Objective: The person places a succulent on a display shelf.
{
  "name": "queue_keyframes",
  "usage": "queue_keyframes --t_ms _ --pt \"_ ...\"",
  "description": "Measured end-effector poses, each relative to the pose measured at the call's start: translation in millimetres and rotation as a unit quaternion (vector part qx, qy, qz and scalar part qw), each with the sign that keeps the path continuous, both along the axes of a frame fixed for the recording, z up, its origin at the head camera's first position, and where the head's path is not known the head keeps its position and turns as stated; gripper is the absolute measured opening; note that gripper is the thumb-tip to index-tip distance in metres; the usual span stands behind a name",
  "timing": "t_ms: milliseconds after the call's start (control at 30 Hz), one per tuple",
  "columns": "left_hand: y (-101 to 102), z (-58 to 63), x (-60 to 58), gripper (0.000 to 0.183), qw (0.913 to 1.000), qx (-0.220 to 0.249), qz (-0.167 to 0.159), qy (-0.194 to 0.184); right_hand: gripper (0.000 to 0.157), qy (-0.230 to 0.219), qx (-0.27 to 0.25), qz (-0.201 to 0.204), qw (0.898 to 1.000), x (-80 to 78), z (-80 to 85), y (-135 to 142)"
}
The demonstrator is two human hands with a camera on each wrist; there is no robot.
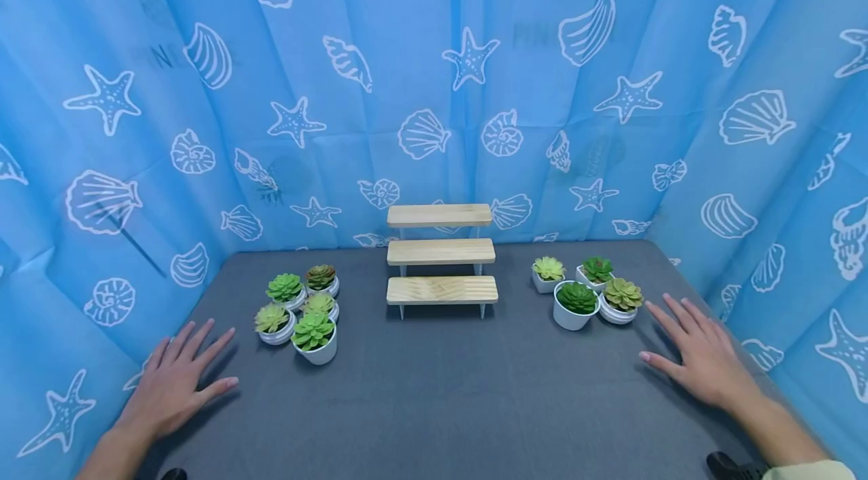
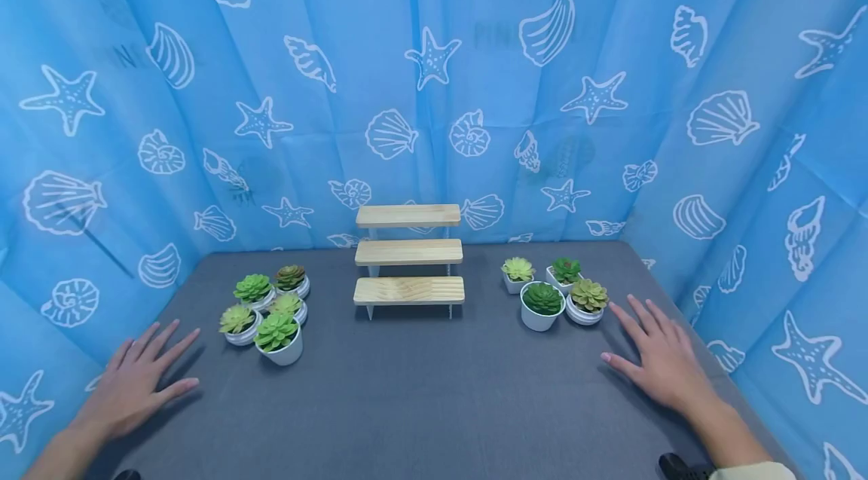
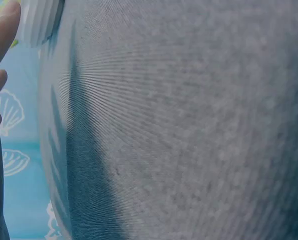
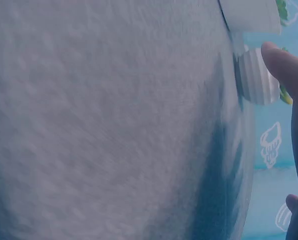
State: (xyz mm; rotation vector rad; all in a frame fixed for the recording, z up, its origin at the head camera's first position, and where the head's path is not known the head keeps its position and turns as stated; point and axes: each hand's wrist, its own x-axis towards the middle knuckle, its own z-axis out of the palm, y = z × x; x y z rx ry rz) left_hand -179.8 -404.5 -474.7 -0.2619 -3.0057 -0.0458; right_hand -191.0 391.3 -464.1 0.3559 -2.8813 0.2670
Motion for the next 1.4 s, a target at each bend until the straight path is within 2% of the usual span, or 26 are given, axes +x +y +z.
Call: queue_keyframes --t_ms 333,500,667,800,967,1167,1400 --pt "13 13.6 8.5 0.076 0.9956 0.033 -0.041 0.078 0.078 0.065 -0.048 0.018 0.997 12.6 8.7 -18" --pt "27 22.0 12.9 0.072 0.9904 0.052 -0.066 0.110 0.075 0.072 -0.087 0.016 0.994 19.4 7.7 -29" --pt "46 31.2 15.5 0.068 0.9837 0.086 -0.093 0.128 0.074 0.026 -0.157 -0.022 0.987 25.2 7.2 -45" --pt "62 38.3 15.2 0.065 0.9772 0.120 -0.115 0.132 0.075 -0.019 -0.212 -0.057 0.975 33.5 8.7 -61" --pt "78 44.6 14.3 0.063 0.9684 0.142 -0.145 0.144 0.069 -0.021 -0.277 -0.058 0.959 40.8 12.0 -82" --pt "97 48.7 16.0 0.063 0.9638 0.164 -0.158 0.139 0.069 -0.042 -0.325 -0.073 0.942 43.6 10.1 -99" --pt "121 53.3 11.4 0.060 0.9539 0.209 -0.175 0.126 0.067 -0.038 -0.349 -0.078 0.933 35.2 1.4 -109"
